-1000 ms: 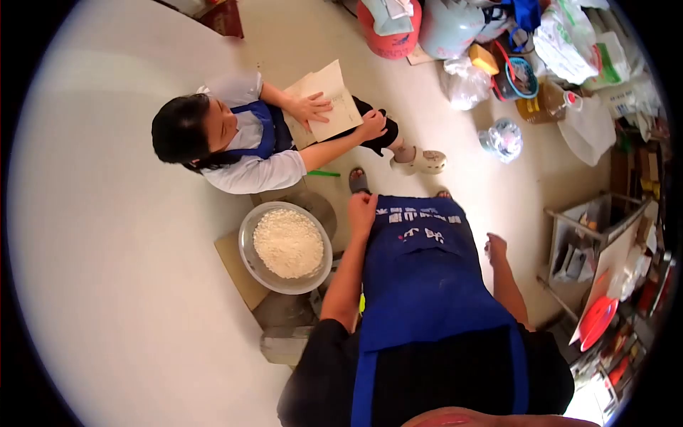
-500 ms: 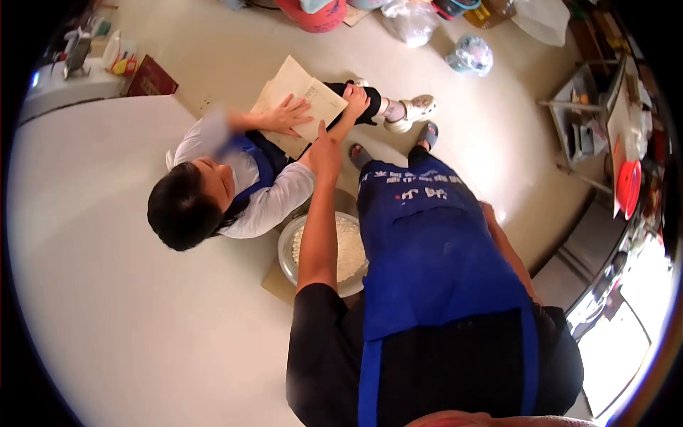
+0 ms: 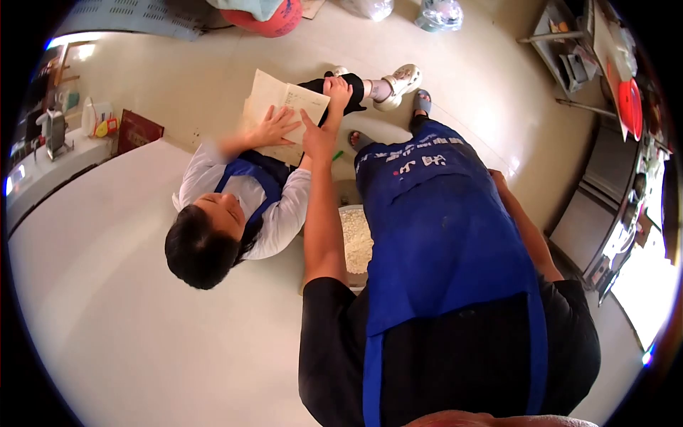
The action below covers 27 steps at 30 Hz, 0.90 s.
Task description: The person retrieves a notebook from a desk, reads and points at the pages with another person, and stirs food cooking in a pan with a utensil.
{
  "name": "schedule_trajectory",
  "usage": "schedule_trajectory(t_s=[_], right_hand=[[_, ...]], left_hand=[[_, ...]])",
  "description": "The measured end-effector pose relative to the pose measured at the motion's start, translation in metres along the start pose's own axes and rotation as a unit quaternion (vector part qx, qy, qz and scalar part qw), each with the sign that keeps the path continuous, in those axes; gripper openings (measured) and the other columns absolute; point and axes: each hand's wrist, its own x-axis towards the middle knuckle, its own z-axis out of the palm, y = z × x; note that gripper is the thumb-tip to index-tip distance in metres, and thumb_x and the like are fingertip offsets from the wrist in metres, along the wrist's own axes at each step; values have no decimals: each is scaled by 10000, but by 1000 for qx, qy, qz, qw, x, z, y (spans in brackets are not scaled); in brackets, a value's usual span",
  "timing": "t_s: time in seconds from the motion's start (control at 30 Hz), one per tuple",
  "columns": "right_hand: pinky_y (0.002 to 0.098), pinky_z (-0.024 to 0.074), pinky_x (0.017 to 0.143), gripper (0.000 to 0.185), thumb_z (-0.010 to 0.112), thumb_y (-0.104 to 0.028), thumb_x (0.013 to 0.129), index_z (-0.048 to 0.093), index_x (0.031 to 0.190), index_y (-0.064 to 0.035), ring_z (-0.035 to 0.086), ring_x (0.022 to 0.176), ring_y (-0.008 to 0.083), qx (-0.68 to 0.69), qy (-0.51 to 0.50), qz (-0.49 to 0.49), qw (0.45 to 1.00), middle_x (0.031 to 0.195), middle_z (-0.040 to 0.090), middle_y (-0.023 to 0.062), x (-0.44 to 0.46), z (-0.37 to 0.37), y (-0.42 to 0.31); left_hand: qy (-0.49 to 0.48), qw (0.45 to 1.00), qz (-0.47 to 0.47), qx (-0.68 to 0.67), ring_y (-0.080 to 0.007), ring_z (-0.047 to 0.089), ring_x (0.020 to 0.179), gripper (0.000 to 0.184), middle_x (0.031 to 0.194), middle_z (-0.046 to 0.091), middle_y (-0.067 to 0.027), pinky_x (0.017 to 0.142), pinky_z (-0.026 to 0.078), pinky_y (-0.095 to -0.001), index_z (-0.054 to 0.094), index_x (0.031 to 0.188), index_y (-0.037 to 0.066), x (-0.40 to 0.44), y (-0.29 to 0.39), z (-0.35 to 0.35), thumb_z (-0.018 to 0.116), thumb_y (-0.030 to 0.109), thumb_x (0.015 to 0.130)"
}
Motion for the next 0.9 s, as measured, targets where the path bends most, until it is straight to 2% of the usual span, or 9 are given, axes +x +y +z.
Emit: schedule_trajectory(t_s=[0.07,0.23,0.3,0.33,0.4,0.53,0.67,0.77,0.9], right_hand=[[352,551,778,341,663,-275,921,737,1105,3,708,867,212,14,10,-35,999,969,754,154,3,3,5],[350,556,765,348,655,-284,927,736,1114,-1,708,848,210,75,-7,6,997,949,755,140,1,8,10],[348,558,761,353,658,-290,923,737,1116,-4,708,838,204,94,-13,8,995,943,755,134,2,12,13],[348,558,754,359,665,-297,916,739,1114,-7,707,829,199,88,-17,26,996,941,756,131,3,12,11],[351,556,744,378,683,-316,894,743,1108,-11,705,818,189,36,-13,28,999,935,759,129,4,12,9],[354,555,743,364,684,-302,887,746,1100,-13,707,821,202,69,-17,11,997,936,758,131,-2,12,-5],[355,553,754,357,676,-298,894,748,1097,-13,706,844,210,61,-9,-3,998,953,757,135,4,15,1],[358,552,773,352,665,-294,902,747,1100,-14,706,866,219,54,-11,-10,998,969,755,140,8,17,7],[362,549,782,348,660,-293,906,746,1101,-18,706,866,227,45,0,-24,999,962,754,145,4,18,7]], left_hand=[[-12,1000,-9,-14,-447,676,856,795,949,699,-273,759,515,-529,272,1556,82,3,-2,-7,629,155,850],[-26,999,-14,-33,-476,667,916,800,1004,687,-314,818,508,-548,289,1550,92,9,2,-24,628,151,828],[-75,994,-62,-48,-472,645,1029,837,1158,646,-333,891,497,-540,261,1564,97,9,9,-37,632,141,815],[-77,994,-62,-44,-472,645,1029,837,1158,646,-333,891,497,-540,261,1564,97,10,3,-33,632,141,815],[-36,997,-22,-59,-452,614,1131,855,1328,581,-291,954,485,-519,251,1569,105,14,-10,-27,633,130,805],[-52,998,-20,-4,-400,595,1197,895,1470,500,-202,981,488,-481,210,1581,110,18,-14,-35,637,106,794],[-53,998,16,-15,-382,614,1176,897,1455,515,-207,966,497,-482,208,1584,118,34,-30,-31,638,105,796],[-60,997,4,47,-383,646,1116,879,1379,584,-209,933,514,-485,232,1580,129,41,-34,-29,637,104,801],[10,995,68,69,-411,667,1047,853,1264,657,-209,902,524,-498,245,1577,138,50,-47,-11,629,123,816]])
